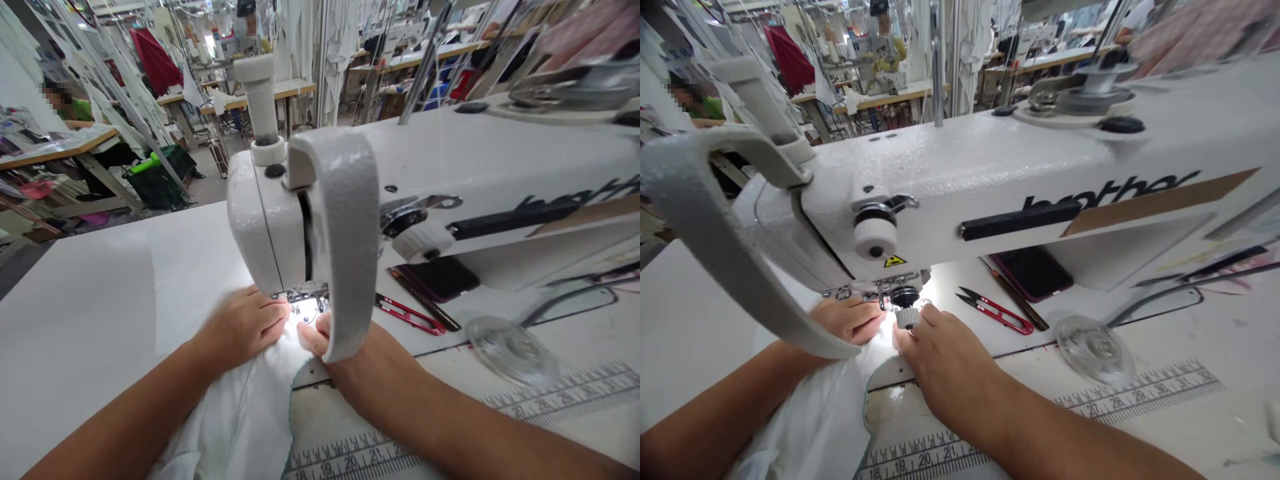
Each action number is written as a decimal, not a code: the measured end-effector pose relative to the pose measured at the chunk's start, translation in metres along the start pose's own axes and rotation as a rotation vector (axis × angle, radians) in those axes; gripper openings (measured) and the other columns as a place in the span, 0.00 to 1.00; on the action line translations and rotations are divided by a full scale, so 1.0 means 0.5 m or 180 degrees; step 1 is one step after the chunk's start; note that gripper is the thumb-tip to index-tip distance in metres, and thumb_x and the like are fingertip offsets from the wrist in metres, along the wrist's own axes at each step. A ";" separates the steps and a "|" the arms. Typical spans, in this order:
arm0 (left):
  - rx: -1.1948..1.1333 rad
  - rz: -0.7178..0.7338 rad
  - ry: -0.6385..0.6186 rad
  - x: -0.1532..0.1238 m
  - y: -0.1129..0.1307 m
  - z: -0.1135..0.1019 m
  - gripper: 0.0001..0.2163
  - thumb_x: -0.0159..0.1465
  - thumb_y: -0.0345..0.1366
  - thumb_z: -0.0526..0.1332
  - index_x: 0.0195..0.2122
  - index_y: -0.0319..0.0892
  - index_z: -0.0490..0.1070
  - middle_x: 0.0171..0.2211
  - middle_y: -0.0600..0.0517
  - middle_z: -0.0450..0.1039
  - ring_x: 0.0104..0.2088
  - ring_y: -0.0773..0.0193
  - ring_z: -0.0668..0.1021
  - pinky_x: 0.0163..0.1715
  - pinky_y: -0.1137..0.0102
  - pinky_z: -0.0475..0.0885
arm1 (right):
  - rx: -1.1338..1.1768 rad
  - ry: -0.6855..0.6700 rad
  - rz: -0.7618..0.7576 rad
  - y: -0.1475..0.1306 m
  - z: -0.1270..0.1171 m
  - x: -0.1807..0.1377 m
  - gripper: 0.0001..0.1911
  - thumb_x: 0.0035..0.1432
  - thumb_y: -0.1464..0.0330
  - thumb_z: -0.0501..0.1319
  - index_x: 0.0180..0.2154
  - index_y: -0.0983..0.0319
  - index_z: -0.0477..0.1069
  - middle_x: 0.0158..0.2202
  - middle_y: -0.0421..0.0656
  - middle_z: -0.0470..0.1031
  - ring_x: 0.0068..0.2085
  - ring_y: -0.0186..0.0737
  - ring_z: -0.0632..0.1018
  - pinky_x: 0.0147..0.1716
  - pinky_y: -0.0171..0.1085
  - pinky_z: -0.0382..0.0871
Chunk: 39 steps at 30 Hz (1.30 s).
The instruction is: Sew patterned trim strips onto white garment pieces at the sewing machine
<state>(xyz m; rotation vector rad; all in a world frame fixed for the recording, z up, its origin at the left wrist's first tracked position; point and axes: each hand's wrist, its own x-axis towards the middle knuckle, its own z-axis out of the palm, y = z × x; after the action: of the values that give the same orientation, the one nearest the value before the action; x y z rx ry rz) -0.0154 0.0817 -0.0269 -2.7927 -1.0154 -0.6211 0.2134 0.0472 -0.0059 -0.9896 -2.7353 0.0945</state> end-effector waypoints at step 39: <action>0.0905 -0.0713 -0.0421 -0.025 0.183 -0.043 0.13 0.68 0.29 0.51 0.53 0.33 0.64 0.44 0.42 0.72 0.42 0.54 0.74 0.37 0.61 0.71 | 0.0337 0.0843 0.0007 -0.003 -0.042 -0.016 0.14 0.60 0.79 0.52 0.41 0.65 0.76 0.43 0.50 0.78 0.44 0.47 0.76 0.43 0.46 0.72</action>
<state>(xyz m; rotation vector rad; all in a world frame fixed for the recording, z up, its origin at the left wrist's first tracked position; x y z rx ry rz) 0.0266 -0.0011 -0.0088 -2.5191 -1.3384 -0.2861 0.2235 0.0409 0.0134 -0.9054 -2.4625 0.0999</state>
